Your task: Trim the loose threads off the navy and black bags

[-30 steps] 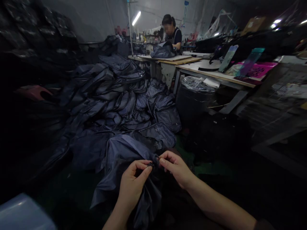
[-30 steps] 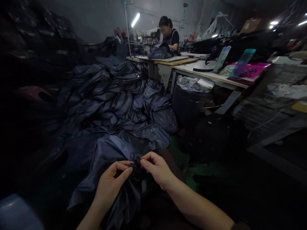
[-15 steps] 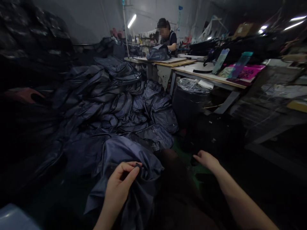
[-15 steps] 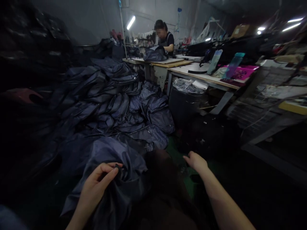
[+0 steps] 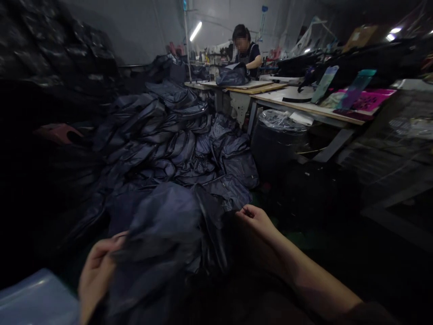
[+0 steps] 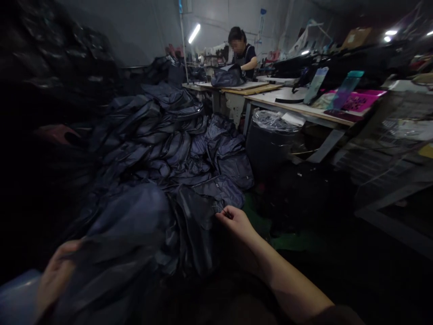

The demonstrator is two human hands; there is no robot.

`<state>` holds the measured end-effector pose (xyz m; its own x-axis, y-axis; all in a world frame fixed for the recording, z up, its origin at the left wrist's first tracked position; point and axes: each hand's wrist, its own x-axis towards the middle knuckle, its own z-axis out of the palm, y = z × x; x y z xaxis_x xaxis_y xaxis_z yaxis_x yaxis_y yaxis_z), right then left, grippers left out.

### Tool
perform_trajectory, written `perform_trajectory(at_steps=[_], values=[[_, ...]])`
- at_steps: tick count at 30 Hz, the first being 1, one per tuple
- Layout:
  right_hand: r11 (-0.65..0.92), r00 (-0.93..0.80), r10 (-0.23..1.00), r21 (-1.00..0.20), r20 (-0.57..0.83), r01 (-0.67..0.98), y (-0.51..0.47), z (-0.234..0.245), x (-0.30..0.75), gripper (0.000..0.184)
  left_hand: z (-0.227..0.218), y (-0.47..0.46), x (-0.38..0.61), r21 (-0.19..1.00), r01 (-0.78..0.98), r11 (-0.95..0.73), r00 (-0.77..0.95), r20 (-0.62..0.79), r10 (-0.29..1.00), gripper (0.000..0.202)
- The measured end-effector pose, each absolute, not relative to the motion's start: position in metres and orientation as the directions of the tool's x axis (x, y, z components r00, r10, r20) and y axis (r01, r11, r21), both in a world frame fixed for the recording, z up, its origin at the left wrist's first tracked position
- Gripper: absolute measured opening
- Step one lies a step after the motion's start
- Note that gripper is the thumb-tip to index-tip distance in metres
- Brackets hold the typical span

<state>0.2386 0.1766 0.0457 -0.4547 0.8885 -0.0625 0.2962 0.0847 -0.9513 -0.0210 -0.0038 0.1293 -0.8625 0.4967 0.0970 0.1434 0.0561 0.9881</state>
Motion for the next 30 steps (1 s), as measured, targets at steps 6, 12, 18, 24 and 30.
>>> perform_trajectory(at_steps=[6, 12, 18, 24, 30], values=[[0.016, -0.412, 0.911, -1.0, 0.008, 0.016, 0.16, 0.09, 0.227, 0.035, 0.127, 0.019, 0.007, 0.997, -0.008, -0.08, -0.806, 0.041, 0.59, 0.031], [-0.075, -0.373, 0.927, -0.992, -0.031, -0.106, 0.141, 0.095, 0.242, 0.034, 0.124, 0.029, 0.017, 0.995, -0.041, -0.087, -0.801, 0.019, 0.598, 0.028], [0.178, -0.451, 0.87, -0.981, 0.196, -0.082, 0.123, 0.106, 0.245, 0.036, 0.126, 0.03, 0.023, 0.996, -0.033, -0.081, -0.802, 0.022, 0.597, 0.027], [0.278, -0.437, 0.866, -0.961, 0.244, 0.014, 0.12, 0.102, 0.227, 0.04, 0.124, 0.027, 0.024, 0.997, -0.052, -0.06, -0.823, -0.009, 0.568, 0.028], [0.517, -0.318, 0.809, -0.856, 0.494, -0.014, 0.126, 0.1, 0.211, 0.008, 0.154, 0.01, 0.016, 0.953, 0.289, 0.093, -0.783, 0.18, 0.595, 0.034]])
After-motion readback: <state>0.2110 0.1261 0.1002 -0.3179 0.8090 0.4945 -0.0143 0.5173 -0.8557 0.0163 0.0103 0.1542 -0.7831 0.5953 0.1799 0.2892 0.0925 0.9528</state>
